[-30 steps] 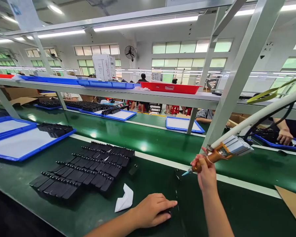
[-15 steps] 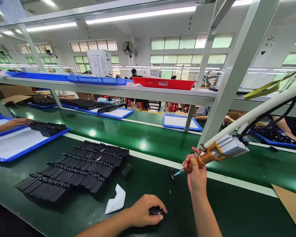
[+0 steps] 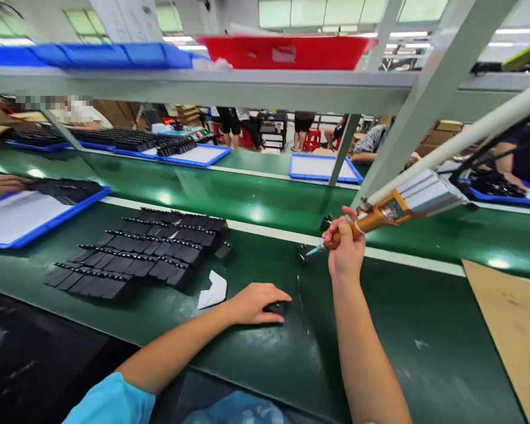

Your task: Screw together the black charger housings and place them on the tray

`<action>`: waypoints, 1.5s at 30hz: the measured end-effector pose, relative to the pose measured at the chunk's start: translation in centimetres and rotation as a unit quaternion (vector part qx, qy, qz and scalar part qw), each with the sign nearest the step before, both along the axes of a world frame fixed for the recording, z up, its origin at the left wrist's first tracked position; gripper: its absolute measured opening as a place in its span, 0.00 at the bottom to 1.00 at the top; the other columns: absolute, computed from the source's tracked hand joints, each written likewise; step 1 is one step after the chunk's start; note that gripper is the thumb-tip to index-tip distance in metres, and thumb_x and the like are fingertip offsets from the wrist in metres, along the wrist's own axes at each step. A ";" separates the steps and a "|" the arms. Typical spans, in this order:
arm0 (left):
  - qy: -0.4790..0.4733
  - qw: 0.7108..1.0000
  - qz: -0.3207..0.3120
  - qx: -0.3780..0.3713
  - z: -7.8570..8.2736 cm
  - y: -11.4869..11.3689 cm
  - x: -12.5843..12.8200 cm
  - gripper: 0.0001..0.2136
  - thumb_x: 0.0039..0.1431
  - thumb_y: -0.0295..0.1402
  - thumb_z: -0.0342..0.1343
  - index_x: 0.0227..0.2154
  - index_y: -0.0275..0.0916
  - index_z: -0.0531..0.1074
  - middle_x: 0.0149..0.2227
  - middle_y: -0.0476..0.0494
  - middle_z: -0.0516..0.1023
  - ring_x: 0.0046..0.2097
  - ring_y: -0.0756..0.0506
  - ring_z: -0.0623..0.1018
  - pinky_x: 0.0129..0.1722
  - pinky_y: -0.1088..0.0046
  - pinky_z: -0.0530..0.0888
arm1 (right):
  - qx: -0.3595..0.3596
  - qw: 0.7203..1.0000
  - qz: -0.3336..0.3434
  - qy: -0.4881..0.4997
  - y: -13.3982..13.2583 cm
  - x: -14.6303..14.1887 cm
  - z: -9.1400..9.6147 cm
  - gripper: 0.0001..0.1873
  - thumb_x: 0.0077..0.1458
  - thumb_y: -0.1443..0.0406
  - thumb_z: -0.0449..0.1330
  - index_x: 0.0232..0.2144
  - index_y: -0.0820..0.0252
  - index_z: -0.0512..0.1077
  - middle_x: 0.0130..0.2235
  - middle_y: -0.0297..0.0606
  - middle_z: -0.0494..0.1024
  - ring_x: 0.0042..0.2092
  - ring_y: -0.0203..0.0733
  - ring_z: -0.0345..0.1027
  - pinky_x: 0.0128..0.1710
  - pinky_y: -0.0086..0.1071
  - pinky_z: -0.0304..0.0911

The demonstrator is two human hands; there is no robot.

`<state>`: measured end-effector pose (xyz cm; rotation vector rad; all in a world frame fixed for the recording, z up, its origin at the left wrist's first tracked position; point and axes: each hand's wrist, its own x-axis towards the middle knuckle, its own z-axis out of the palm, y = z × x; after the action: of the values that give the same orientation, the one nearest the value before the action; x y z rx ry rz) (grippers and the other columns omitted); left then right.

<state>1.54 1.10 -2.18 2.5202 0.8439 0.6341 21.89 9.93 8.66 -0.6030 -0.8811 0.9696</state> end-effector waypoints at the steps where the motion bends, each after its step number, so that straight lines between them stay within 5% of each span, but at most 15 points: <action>1: -0.004 1.000 -0.004 -0.020 0.3 -0.1 -0.2 0.22 0.61 0.47 0.54 0.54 0.42 0.67 0.48 0.42 0.78 0.47 0.44 0.77 0.48 0.71 0.71 | -0.002 1.000 0.000 -0.003 0.1 0.0 0.0 0.17 0.48 0.55 0.65 0.40 0.54 0.69 0.23 0.25 0.66 0.20 0.28 0.57 0.23 0.25 0.59; 5: -0.058 0.996 -0.005 -0.066 0.9 -0.1 -0.5 0.25 0.59 0.45 0.55 0.57 0.41 0.63 0.50 0.41 0.75 0.49 0.43 0.75 0.50 0.68 0.70 | -0.007 1.000 -0.009 -0.017 0.1 0.1 0.0 0.17 0.49 0.55 0.64 0.39 0.53 0.68 0.24 0.24 0.65 0.21 0.27 0.57 0.24 0.25 0.59; 9: -0.074 0.994 -0.008 -0.079 0.5 -0.1 -0.4 0.15 0.66 0.38 0.46 0.52 0.43 0.68 0.50 0.44 0.77 0.50 0.46 0.75 0.51 0.70 0.69 | -0.008 1.000 -0.013 -0.023 0.0 0.1 0.1 0.16 0.49 0.55 0.63 0.38 0.53 0.68 0.23 0.24 0.66 0.20 0.27 0.57 0.23 0.25 0.59; 16: -0.078 0.986 0.033 -0.141 0.3 0.0 -0.2 0.13 0.61 0.32 0.51 0.48 0.42 0.72 0.47 0.48 0.79 0.46 0.48 0.78 0.48 0.73 0.72 | -0.009 1.000 -0.008 -0.010 0.1 0.3 0.0 0.14 0.51 0.57 0.63 0.40 0.53 0.69 0.23 0.25 0.67 0.21 0.27 0.59 0.24 0.25 0.60; 21: -0.088 0.993 0.026 -0.075 1.0 0.4 -0.9 0.14 0.59 0.35 0.54 0.47 0.42 0.72 0.48 0.46 0.79 0.50 0.45 0.76 0.52 0.69 0.71 | -0.018 1.000 -0.010 -0.015 0.0 0.3 0.1 0.15 0.50 0.56 0.63 0.39 0.53 0.69 0.24 0.24 0.66 0.21 0.27 0.58 0.24 0.25 0.59; 23: -0.110 0.985 0.132 0.014 1.4 1.3 -2.1 0.13 0.59 0.38 0.55 0.45 0.42 0.72 0.51 0.44 0.77 0.55 0.42 0.72 0.57 0.63 0.67 | -0.020 1.000 -0.009 -0.014 0.0 0.3 0.0 0.15 0.50 0.56 0.64 0.40 0.53 0.69 0.24 0.25 0.66 0.21 0.27 0.58 0.24 0.25 0.59; 26: -0.115 0.900 0.401 0.123 1.7 3.3 -4.8 0.16 0.60 0.39 0.54 0.49 0.39 0.69 0.56 0.37 0.71 0.60 0.38 0.66 0.61 0.56 0.61 | -0.016 1.000 -0.007 -0.008 0.0 0.4 0.0 0.16 0.50 0.56 0.64 0.40 0.53 0.69 0.24 0.25 0.66 0.21 0.28 0.57 0.23 0.25 0.59; 28: -0.093 0.852 0.505 0.097 1.5 4.6 -6.6 0.22 0.59 0.40 0.55 0.54 0.36 0.65 0.57 0.32 0.69 0.59 0.36 0.67 0.59 0.55 0.63 | -0.014 1.000 -0.007 -0.010 0.0 0.4 0.0 0.16 0.50 0.56 0.64 0.40 0.54 0.69 0.24 0.25 0.66 0.21 0.28 0.57 0.22 0.25 0.58; 30: -0.082 0.835 0.545 0.007 1.2 5.4 -8.1 0.22 0.60 0.41 0.54 0.55 0.37 0.65 0.52 0.34 0.75 0.54 0.36 0.73 0.54 0.57 0.68 | -0.016 1.000 -0.010 -0.015 0.0 0.4 0.1 0.16 0.50 0.56 0.64 0.40 0.53 0.69 0.24 0.25 0.66 0.21 0.28 0.57 0.22 0.25 0.58; 34: -0.101 0.836 0.530 -0.103 1.0 5.9 -9.5 0.15 0.62 0.45 0.49 0.42 0.42 0.74 0.41 0.43 0.82 0.45 0.40 0.79 0.47 0.65 0.72 | -0.019 1.000 -0.014 -0.019 0.1 0.4 0.0 0.16 0.50 0.55 0.64 0.40 0.53 0.69 0.24 0.25 0.66 0.21 0.28 0.57 0.23 0.25 0.59; 40: -0.129 0.860 0.479 -0.119 1.5 5.9 -10.1 0.20 0.66 0.45 0.39 0.45 0.40 0.73 0.43 0.45 0.82 0.43 0.46 0.79 0.45 0.72 0.73 | -0.020 1.000 -0.015 -0.009 0.2 0.6 -0.2 0.15 0.51 0.56 0.63 0.41 0.53 0.70 0.24 0.26 0.66 0.22 0.29 0.59 0.22 0.25 0.59; 45: -0.093 0.875 0.462 -0.111 2.0 5.4 -10.4 0.16 0.63 0.43 0.47 0.43 0.42 0.75 0.43 0.47 0.82 0.43 0.45 0.79 0.42 0.72 0.73 | -0.019 0.999 -0.021 -0.017 0.3 0.6 -0.2 0.16 0.51 0.55 0.64 0.41 0.53 0.70 0.24 0.25 0.66 0.21 0.29 0.58 0.22 0.25 0.59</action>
<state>-8.83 6.54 -0.19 1.6955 1.9213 0.9587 22.49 10.22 8.41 -0.6706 -0.8787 0.9427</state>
